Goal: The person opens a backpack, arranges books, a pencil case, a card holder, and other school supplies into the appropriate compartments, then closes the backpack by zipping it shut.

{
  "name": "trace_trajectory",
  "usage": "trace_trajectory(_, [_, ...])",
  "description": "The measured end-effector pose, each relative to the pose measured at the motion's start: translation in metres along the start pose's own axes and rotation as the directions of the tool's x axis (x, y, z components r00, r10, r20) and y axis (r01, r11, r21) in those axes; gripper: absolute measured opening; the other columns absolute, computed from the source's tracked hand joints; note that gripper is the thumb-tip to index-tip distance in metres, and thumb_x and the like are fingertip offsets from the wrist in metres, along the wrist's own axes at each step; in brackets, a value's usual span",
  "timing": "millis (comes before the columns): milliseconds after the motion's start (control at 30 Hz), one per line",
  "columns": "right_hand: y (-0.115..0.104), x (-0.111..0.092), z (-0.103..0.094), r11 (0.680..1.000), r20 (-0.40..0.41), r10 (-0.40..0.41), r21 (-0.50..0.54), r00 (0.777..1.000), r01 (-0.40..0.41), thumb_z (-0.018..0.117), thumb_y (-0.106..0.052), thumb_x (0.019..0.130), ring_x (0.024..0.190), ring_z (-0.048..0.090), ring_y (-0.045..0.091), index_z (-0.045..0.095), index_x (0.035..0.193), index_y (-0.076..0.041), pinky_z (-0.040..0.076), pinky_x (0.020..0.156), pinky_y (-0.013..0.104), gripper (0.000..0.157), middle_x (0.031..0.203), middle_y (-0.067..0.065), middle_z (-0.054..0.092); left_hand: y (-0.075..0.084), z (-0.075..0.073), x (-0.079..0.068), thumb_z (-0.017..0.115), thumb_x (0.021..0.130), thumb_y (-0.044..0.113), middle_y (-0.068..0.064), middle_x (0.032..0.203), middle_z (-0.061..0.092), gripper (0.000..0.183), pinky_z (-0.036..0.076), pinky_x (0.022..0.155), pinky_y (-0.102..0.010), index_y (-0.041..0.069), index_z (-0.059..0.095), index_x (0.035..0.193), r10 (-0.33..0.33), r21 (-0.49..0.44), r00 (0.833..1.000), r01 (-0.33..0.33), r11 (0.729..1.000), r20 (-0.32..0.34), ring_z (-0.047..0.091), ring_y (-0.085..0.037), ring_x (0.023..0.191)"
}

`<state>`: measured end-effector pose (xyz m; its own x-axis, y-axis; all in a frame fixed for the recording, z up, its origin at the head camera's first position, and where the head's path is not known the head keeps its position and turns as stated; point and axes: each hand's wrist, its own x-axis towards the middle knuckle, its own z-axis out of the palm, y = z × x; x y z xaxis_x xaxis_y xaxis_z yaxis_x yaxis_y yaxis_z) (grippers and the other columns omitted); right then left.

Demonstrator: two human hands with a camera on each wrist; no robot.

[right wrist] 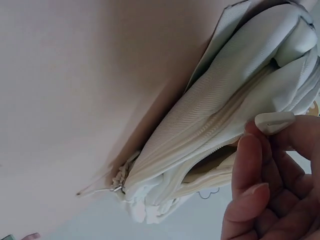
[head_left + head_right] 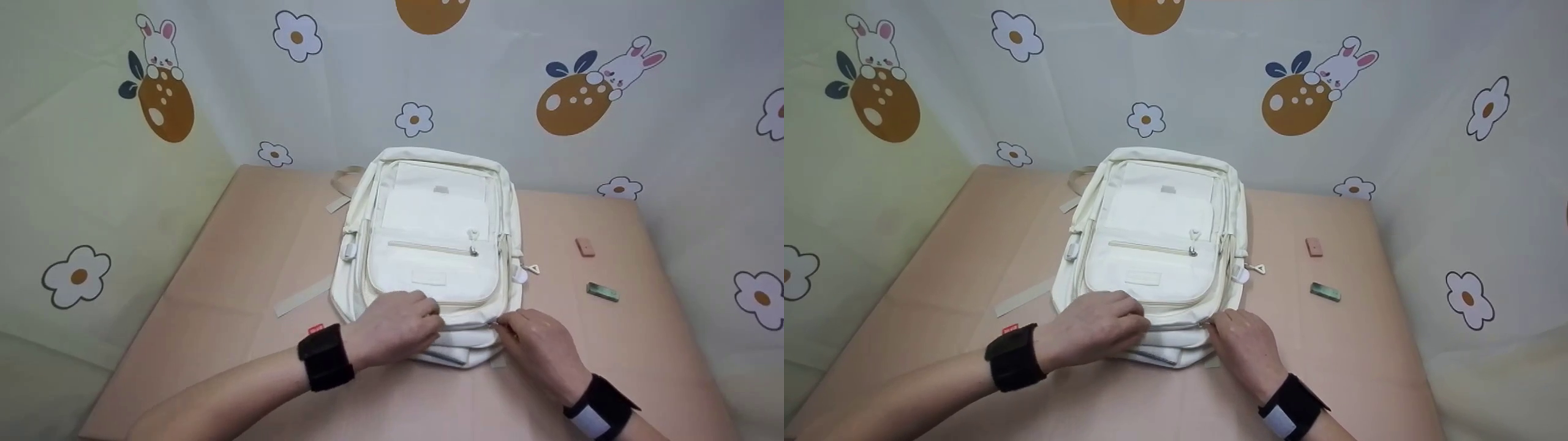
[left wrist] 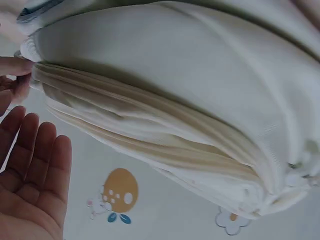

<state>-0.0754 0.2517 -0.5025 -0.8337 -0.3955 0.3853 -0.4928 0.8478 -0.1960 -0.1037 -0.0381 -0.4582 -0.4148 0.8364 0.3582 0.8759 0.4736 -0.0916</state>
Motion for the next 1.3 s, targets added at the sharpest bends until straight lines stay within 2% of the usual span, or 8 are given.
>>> trace_trajectory(100, [-0.002, -0.001, -0.001, 1.0, 0.026, 0.023, 0.017, 0.999, -0.024, 0.086, -0.006, 0.079, 0.069, 0.057, 0.004, 0.075, 0.092, -0.013, 0.05, 0.061, 0.025, 0.018, 0.079, -0.006, 0.069, 0.013, 0.005, 0.018, 0.066, 0.097, 0.027, 0.007, 0.088, 0.061, 0.011, 0.041, 0.058, -0.022, 0.02, 0.073, 0.092, 0.055, 0.051, 0.996, -0.059, 0.997, 0.072, 0.052, -0.01, 0.075])
trace_trajectory(167, [-0.004, 0.0, -0.003, 0.999, 0.038, 0.037, 0.025, 0.999, -0.038, 0.085, -0.006, 0.079, 0.067, 0.054, 0.003, 0.075, 0.089, -0.014, 0.048, 0.06, 0.024, 0.017, 0.076, -0.008, 0.065, 0.019, 0.009, 0.028, 0.065, 0.097, 0.025, 0.007, 0.087, 0.059, 0.01, 0.04, 0.057, -0.021, 0.02, 0.072, 0.093, 0.066, 0.084, 0.991, -0.076, 0.994, 0.114, 0.051, -0.011, 0.074])
trace_trajectory(400, [-0.005, -0.002, -0.004, 0.995, 0.017, 0.074, 0.064, 0.997, -0.075, 0.083, -0.007, 0.077, 0.065, 0.047, 0.003, 0.071, 0.084, -0.017, 0.044, 0.058, 0.024, 0.017, 0.072, -0.014, 0.055, 0.03, 0.022, 0.044, 0.071, 0.092, 0.022, 0.004, 0.089, 0.057, 0.004, 0.038, 0.053, -0.024, 0.018, 0.071, 0.093, -0.037, 0.15, 0.975, 0.003, 0.989, 0.219, 0.05, -0.013, 0.075])
trace_trajectory(600, [-0.002, 0.0, -0.004, 0.997, 0.007, 0.055, 0.059, 0.998, -0.056, 0.082, -0.008, 0.079, 0.063, 0.049, 0.005, 0.073, 0.086, -0.016, 0.044, 0.058, 0.027, 0.014, 0.071, -0.012, 0.06, 0.034, 0.025, 0.049, 0.07, 0.09, 0.02, 0.003, 0.089, 0.058, 0.006, 0.041, 0.053, -0.024, 0.017, 0.07, 0.096, -0.043, 0.224, 0.962, -0.019, 0.974, 0.269, 0.052, -0.012, 0.074])
trace_trajectory(767, [0.004, 0.002, -0.006, 0.998, -0.001, 0.041, 0.039, 0.999, -0.041, 0.081, -0.004, 0.078, 0.062, 0.054, 0.007, 0.072, 0.084, -0.014, 0.046, 0.058, 0.028, 0.015, 0.07, -0.007, 0.064, 0.031, 0.025, 0.051, 0.073, 0.086, 0.018, 0.003, 0.086, 0.056, 0.01, 0.041, 0.052, -0.024, 0.016, 0.066, 0.094, -0.047, 0.207, 0.961, -0.011, 0.978, 0.273, 0.051, -0.012, 0.072])
trace_trajectory(1000, [0.031, 0.013, -0.004, 1.0, -0.078, 0.013, -0.004, 0.997, -0.013, 0.078, 0.002, 0.076, 0.06, 0.055, 0.01, 0.069, 0.081, -0.012, 0.045, 0.055, 0.029, 0.017, 0.07, -0.004, 0.063, 0.028, 0.025, 0.051, 0.073, 0.085, 0.013, 0.003, 0.087, 0.056, 0.011, 0.04, 0.052, -0.025, 0.016, 0.063, 0.09, -0.036, 0.174, 0.962, -0.012, 0.985, 0.269, 0.051, -0.013, 0.071])
trace_trajectory(1133, [0.045, 0.024, -0.002, 1.0, -0.075, 0.024, 0.006, 0.997, -0.024, 0.076, 0.0, 0.08, 0.06, 0.053, 0.011, 0.068, 0.082, -0.011, 0.044, 0.054, 0.03, 0.013, 0.071, -0.003, 0.063, 0.028, 0.025, 0.05, 0.072, 0.086, 0.012, 0.002, 0.087, 0.056, 0.01, 0.04, 0.052, -0.026, 0.016, 0.064, 0.09, -0.039, 0.166, 0.963, -0.006, 0.986, 0.268, 0.051, -0.013, 0.072])
trace_trajectory(1300, [0.059, 0.037, 0.001, 0.997, -0.06, 0.073, 0.008, 0.996, -0.072, 0.074, -0.002, 0.085, 0.062, 0.06, 0.019, 0.069, 0.085, -0.008, 0.047, 0.056, 0.036, 0.008, 0.075, 0.004, 0.067, 0.029, 0.024, 0.05, 0.072, 0.087, 0.014, 0.002, 0.088, 0.055, 0.009, 0.04, 0.052, -0.026, 0.016, 0.065, 0.092, -0.047, 0.148, 0.96, 0.006, 0.989, 0.275, 0.05, -0.013, 0.072])
